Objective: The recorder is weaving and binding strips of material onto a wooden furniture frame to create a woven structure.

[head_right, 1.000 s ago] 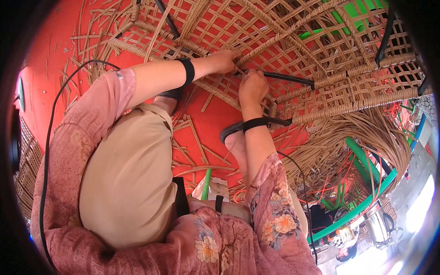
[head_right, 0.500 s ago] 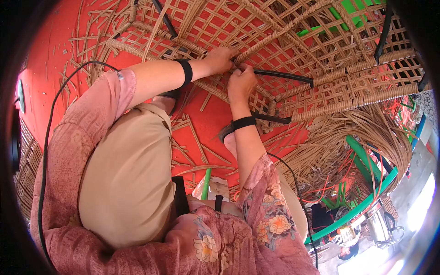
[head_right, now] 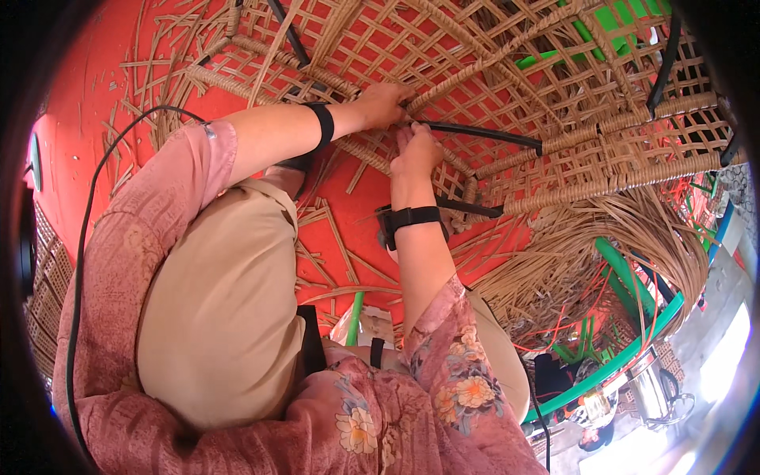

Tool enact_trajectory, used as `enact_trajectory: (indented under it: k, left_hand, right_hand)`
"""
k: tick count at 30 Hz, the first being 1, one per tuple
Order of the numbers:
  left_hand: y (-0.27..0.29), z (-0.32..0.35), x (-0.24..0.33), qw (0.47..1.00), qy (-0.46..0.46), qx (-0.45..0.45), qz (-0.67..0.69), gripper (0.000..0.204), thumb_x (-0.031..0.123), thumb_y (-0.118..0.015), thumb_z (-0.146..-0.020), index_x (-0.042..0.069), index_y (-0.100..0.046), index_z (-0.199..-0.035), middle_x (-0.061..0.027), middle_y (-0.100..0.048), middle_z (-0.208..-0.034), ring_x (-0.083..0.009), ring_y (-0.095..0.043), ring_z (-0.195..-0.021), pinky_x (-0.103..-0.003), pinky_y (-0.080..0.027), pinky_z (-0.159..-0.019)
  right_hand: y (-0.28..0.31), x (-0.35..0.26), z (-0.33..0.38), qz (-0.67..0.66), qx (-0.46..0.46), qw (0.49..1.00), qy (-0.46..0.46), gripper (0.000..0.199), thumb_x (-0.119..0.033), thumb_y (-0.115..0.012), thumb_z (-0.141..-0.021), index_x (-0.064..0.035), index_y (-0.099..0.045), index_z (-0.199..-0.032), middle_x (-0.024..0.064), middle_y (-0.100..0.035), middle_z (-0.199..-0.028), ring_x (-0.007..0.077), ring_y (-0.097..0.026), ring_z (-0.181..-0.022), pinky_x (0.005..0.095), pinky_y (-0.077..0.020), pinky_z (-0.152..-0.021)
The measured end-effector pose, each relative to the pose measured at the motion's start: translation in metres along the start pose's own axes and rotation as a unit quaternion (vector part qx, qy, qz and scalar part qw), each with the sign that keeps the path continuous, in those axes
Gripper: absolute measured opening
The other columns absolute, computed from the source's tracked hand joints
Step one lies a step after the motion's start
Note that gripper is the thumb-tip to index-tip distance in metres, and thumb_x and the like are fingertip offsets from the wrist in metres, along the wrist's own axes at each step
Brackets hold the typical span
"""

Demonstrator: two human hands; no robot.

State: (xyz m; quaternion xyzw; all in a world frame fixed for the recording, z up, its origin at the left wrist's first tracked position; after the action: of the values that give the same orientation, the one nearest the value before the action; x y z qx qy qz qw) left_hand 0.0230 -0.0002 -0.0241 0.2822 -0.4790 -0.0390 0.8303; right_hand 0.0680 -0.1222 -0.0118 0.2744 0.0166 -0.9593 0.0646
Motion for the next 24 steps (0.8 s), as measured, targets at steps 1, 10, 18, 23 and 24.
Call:
enact_trajectory:
  k: [1,10,18,23,24]
  left_hand:
    - [-0.001,0.0,-0.001,1.0,0.0,0.0,0.0,0.031,0.019,-0.069,-0.07,0.009,-0.063,-0.098,-0.0159,-0.064,-0.097,-0.0349,-0.059,-0.096,-0.045,-0.047,-0.079]
    - [-0.008,-0.006,-0.017,1.0,-0.023,0.021,-0.003,0.035,0.018,-0.065,-0.07,0.012,-0.064,-0.105,-0.0141,-0.064,-0.102,-0.0331,-0.059,-0.1,-0.043,-0.046,-0.082]
    - [0.006,0.0,-0.001,0.998,0.018,-0.035,0.043,0.034,0.015,-0.063,-0.072,0.009,-0.063,-0.105,-0.015,-0.063,-0.106,-0.0319,-0.058,-0.103,-0.04,-0.046,-0.084]
    - [0.002,0.001,-0.009,0.999,0.026,-0.008,0.026,0.04,0.016,-0.065,-0.071,0.007,-0.062,-0.11,-0.0155,-0.062,-0.108,-0.0322,-0.057,-0.105,-0.039,-0.046,-0.086]
    - [0.003,0.001,-0.005,0.999,0.033,-0.013,0.032,0.042,0.016,-0.066,-0.071,0.007,-0.062,-0.111,-0.0158,-0.062,-0.109,-0.0324,-0.057,-0.105,-0.039,-0.045,-0.087]
  right_hand:
    - [0.0,0.0,0.002,0.003,0.001,1.0,0.025,0.038,0.001,-0.049,-0.086,0.0096,-0.042,-0.122,0.0182,-0.052,-0.109,0.0271,-0.058,-0.095,0.0374,-0.0503,-0.083]
    - [-0.031,-0.005,0.03,0.202,-0.076,0.947,0.238,0.047,0.004,-0.046,-0.084,0.0132,-0.034,-0.129,0.0249,-0.047,-0.126,0.0269,-0.053,-0.113,0.0337,-0.0426,-0.093]
    - [-0.029,-0.014,0.016,0.193,-0.153,0.938,0.246,0.053,0.001,-0.048,-0.081,0.0111,-0.032,-0.131,0.027,-0.04,-0.132,0.0305,-0.045,-0.122,0.0361,-0.0362,-0.102]
    - [-0.028,-0.014,0.031,0.208,-0.072,0.945,0.241,0.057,-0.004,-0.055,-0.079,0.0122,-0.033,-0.13,0.0264,-0.041,-0.132,0.03,-0.044,-0.123,0.0354,-0.0365,-0.101]
    - [-0.024,-0.014,0.027,0.208,-0.07,0.945,0.243,0.057,-0.004,-0.055,-0.079,0.0122,-0.033,-0.13,0.0264,-0.041,-0.132,0.03,-0.044,-0.123,0.0354,-0.0365,-0.101]
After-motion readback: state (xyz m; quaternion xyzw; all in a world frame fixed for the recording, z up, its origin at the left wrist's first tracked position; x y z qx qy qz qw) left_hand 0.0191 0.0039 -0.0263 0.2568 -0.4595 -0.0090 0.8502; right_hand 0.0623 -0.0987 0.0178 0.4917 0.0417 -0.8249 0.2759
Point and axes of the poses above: each hand's wrist, its own z-axis away from the middle knuckle, its own y-axis out of the back of the hand, x = y × z, the point moved 4 cm from there along -z, towards the middle knuckle
